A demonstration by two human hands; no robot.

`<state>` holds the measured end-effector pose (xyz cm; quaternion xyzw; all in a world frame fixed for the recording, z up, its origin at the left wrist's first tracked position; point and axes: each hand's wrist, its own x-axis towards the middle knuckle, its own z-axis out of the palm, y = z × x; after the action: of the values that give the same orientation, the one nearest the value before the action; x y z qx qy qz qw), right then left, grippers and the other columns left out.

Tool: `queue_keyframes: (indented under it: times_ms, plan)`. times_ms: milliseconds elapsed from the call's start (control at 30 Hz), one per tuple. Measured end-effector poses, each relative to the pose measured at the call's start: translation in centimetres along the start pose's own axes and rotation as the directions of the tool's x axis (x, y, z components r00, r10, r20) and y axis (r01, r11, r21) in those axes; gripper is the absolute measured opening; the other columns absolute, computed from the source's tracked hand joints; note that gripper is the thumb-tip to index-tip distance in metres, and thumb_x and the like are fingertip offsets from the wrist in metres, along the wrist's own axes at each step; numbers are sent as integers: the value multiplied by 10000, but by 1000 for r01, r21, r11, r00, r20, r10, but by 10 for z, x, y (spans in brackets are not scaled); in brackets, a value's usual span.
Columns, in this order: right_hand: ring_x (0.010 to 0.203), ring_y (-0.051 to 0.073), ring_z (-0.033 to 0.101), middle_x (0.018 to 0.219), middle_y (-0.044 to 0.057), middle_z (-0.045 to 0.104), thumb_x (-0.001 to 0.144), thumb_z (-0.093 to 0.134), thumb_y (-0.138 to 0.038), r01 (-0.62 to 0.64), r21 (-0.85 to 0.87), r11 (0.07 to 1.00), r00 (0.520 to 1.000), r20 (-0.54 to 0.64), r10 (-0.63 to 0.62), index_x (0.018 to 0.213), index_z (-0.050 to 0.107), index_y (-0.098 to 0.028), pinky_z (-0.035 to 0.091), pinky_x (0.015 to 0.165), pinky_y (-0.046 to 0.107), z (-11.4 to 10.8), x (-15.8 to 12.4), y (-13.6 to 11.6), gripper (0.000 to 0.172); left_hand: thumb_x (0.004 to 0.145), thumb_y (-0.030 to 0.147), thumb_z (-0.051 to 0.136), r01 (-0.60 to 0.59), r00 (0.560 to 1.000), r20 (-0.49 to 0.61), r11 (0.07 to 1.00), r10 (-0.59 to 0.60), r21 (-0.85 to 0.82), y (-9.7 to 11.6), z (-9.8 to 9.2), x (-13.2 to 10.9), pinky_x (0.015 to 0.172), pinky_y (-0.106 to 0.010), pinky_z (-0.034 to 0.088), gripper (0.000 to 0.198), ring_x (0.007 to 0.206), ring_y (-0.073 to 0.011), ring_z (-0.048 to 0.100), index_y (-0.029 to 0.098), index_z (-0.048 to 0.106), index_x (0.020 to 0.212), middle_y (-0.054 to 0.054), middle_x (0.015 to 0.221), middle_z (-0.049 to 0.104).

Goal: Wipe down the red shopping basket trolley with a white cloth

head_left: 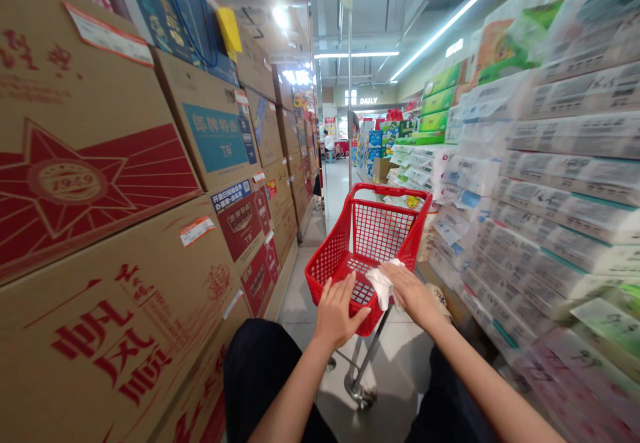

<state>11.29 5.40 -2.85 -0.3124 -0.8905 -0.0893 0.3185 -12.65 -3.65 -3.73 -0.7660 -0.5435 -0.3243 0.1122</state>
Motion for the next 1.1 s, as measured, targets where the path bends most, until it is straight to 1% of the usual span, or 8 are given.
queue_keyframes:
  times_ms: [167,300,433,633,767,867,933,1100]
  plan:
    - [1420,212,427,1492,99,515,921,421,-87,53,-36,998,998,-20,-54,1529,385,-201,361,1193,477,7,-5,-28,619,845,656,607,94,995,-55,989,-88,111,22,19,7,1192,-652,211,990,1451,-399,340,146,202,1591,-176,1570,383]
    - [1435,196,402,1523,93,477,920,431,-89,137,-37,990,990,32,-136,1556,317,-198,338,1203,468,4,-7,-46,655,923,537,562,9,1000,-14,999,-8,44,30,21,9,1187,-510,317,917,1420,-318,414,130,100,1603,-159,1552,420]
    - [1445,178,384,1535,59,464,930,421,-99,171,-55,984,981,103,-164,1559,304,-234,269,1228,486,-4,-1,-23,654,972,538,488,2,1000,23,1000,-2,15,23,9,7,1068,-444,445,861,1254,-290,576,139,61,1605,-175,1436,546]
    - [1398,193,455,1475,73,538,922,402,-93,-14,-116,993,999,50,20,1492,436,-211,310,1205,491,-2,7,19,584,991,478,479,13,1000,6,997,-14,74,15,7,5,1005,-437,481,811,1108,-283,652,116,82,1600,-165,1240,664]
    - [1416,222,433,1482,111,524,934,413,-106,-33,-144,989,999,3,34,1478,458,-158,347,1193,478,7,2,-11,549,988,434,498,10,1000,-3,999,-10,50,10,13,5,1067,-454,450,821,1132,-272,648,102,59,1598,-149,1212,684]
    - [1425,221,419,1512,103,491,948,424,-127,14,-137,991,1000,-14,-16,1507,420,-178,359,1191,454,11,-3,-41,562,981,412,515,12,1000,15,999,-13,40,7,15,4,1089,-458,441,835,1099,-257,667,96,46,1595,-139,1176,704]
    - [1416,210,431,1504,85,504,949,436,-139,60,-120,991,998,0,-61,1512,412,-199,346,1199,446,9,-3,-46,566,981,402,515,11,999,34,999,-12,45,6,14,3,1089,-455,443,830,1063,-249,682,97,47,1595,-129,1143,717]
    - [1355,209,499,1420,83,590,924,440,-126,33,-130,991,999,46,-27,1436,506,-196,318,1204,462,0,9,1,521,999,413,477,-23,998,53,998,20,60,9,14,3,1076,-434,458,791,1038,-239,685,98,63,1595,-122,1115,721]
